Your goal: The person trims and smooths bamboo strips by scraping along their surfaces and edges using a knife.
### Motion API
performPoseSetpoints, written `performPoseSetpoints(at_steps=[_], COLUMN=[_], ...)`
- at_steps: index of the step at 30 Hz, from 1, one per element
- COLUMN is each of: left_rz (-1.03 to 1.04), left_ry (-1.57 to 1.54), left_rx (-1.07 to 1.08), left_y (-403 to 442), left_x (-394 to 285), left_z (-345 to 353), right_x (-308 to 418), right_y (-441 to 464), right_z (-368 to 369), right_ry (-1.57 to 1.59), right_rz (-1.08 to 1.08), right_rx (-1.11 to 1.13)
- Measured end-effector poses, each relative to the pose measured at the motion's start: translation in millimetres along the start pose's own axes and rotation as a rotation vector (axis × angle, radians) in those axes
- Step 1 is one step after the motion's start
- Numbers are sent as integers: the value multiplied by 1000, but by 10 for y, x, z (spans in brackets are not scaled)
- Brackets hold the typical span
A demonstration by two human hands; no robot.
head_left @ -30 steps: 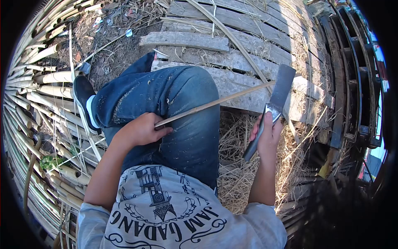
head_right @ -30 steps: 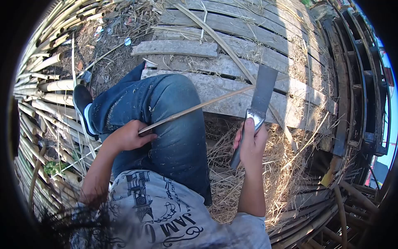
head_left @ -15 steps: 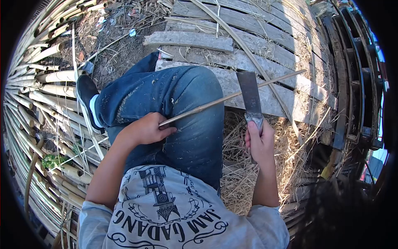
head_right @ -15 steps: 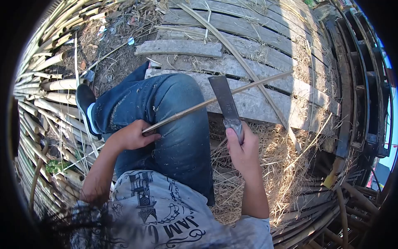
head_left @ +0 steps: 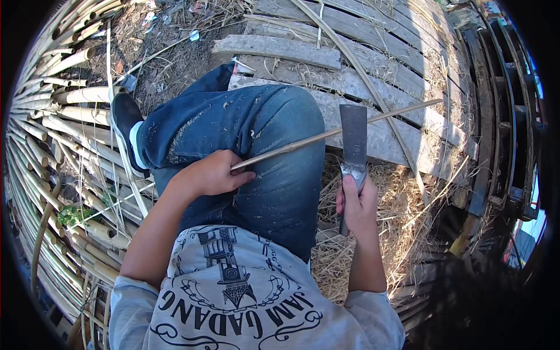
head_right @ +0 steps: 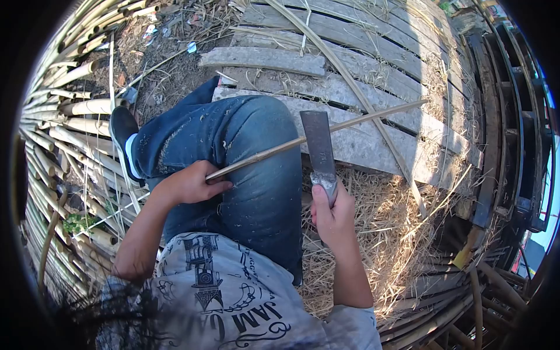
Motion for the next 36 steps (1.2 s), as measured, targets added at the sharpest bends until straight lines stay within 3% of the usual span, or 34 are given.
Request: performPoseSetpoints(at_steps=[2, 5, 7, 11, 14, 17, 21, 22, 25, 26, 33, 35, 36], left_rz=[76, 10, 53, 92, 69, 184, 46, 70, 110, 112, 130, 82, 82], left_ry=[-36, -27, -54, -85, -99, -82, -14, 5, -3, -33, -50, -39, -43], left_rx=[-9, 16, -11, -26, -28, -89, -10, -13, -26, -33, -25, -8, -8], left_y=[24, 18, 14, 15, -9, 73, 13, 47, 58, 46, 47, 37, 34], left_x=[-7, -18, 9, -22, -5, 87, -11, 42, 27, 27, 28, 26, 34], left_z=[25, 30, 45, 36, 22, 94, 27, 52, 37, 49, 28, 32, 43], right_x=[-9, 4, 58, -18, -84, -117, -64, -1, -86, -153, -52, -92, -100], right_y=[24, -53, -82, 19, -89, -40, -112, -124, -95, -90, -58, -22, -38], right_z=[-117, 87, 130, 2, 214, 143, 377, 411, 391, 369, 365, 330, 371], right_ry=[-42, 79, -16, 106, 12, 65, 143, -16, 153, 281, 31, 235, 229], right_rz=[-7, 51, 36, 6, 60, 6, 109, 80, 62, 37, -41, -27, -7], right_rx=[-12, -42, 73, -54, 124, 33, 77, 240, 77, -73, 48, -186, -143])
Point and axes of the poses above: each hand's wrist, its own y-axis towards the middle knuckle, its own z-axis out of the palm, x = y × z, the point moved 3 cm from there along y, towards the middle knuckle, and after that the axes turned 12 degrees about -z, right-handed, at the moved point
